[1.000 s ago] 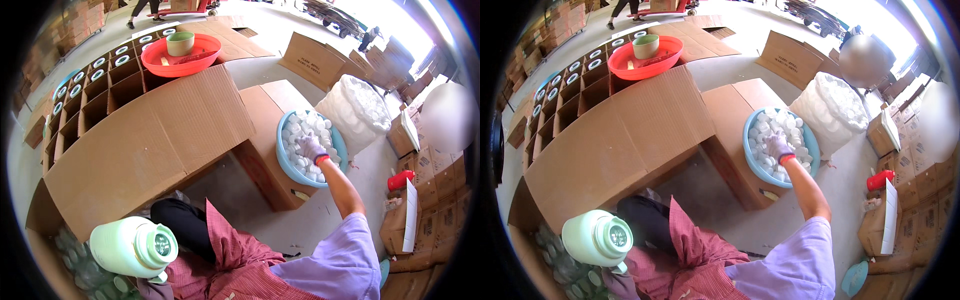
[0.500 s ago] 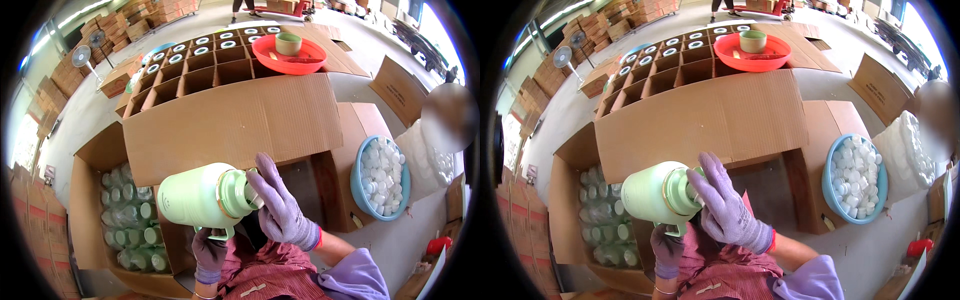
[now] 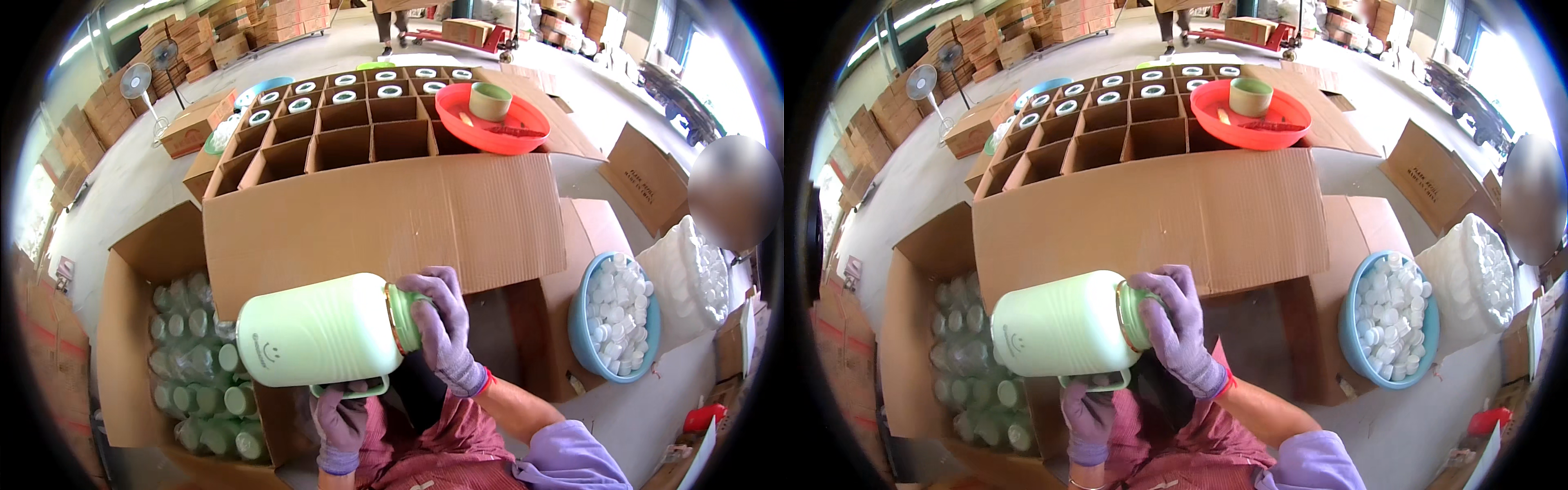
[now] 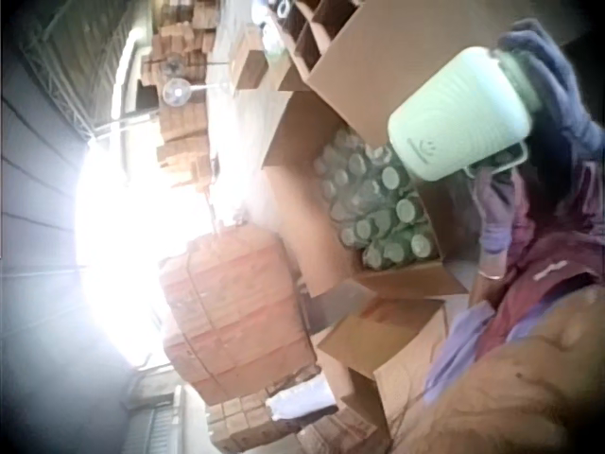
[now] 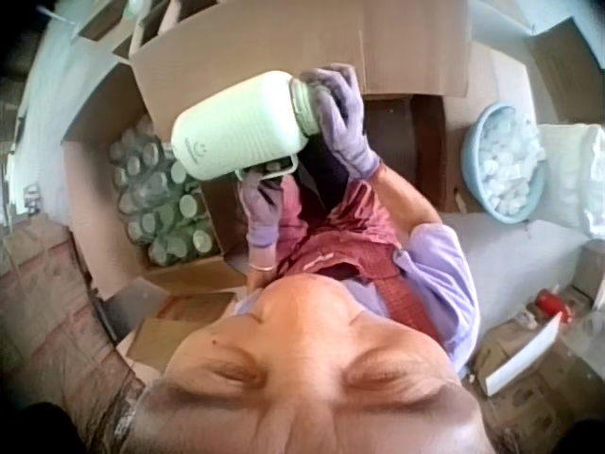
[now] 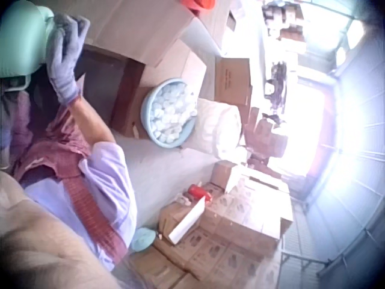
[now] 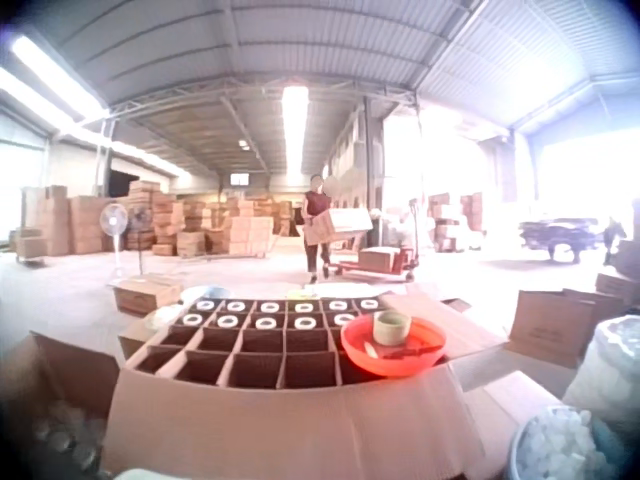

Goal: The person assembles light green kettles by inserting a small wooden stick into the spout, placing a lid on top, and wrapping each unit in a plastic bag. The person then places the wrapped kettles into a cardboard box.

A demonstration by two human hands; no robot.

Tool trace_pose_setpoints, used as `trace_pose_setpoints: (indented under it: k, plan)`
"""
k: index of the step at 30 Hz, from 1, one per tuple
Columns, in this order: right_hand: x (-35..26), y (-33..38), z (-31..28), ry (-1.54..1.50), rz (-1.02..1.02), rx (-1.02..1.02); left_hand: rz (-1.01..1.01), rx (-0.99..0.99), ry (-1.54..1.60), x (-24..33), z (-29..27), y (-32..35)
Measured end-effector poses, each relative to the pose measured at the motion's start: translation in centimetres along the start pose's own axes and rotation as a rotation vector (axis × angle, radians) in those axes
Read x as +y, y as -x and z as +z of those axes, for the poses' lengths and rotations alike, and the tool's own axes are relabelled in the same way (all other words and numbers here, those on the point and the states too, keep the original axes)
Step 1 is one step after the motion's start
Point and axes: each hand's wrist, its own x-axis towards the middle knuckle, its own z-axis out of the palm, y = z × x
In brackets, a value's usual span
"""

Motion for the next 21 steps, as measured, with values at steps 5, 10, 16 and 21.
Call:
trace_pose_setpoints:
  k: [5,10,16,21]
  plan:
    - [1.1,-10.8,-4.1,0.349,-0.525,-0.331,-0.027,0.056,0.207,1.9,0.0,-2.8]
    - [8.9,-31.3,-14.7,1.04,-0.093,0.252,0.008,0.038,0.291,2.3,-1.3,-3.0]
    - [12.0,-35.1,-16.4,1.037,0.054,0.099,0.009,0.065,0.318,3.3,0.0,-2.8]
    - [-1.6,-20.0,-7.0,0.916,-0.793,-0.386,0.045,0.035,0.282,4.2,-0.4,-2.2]
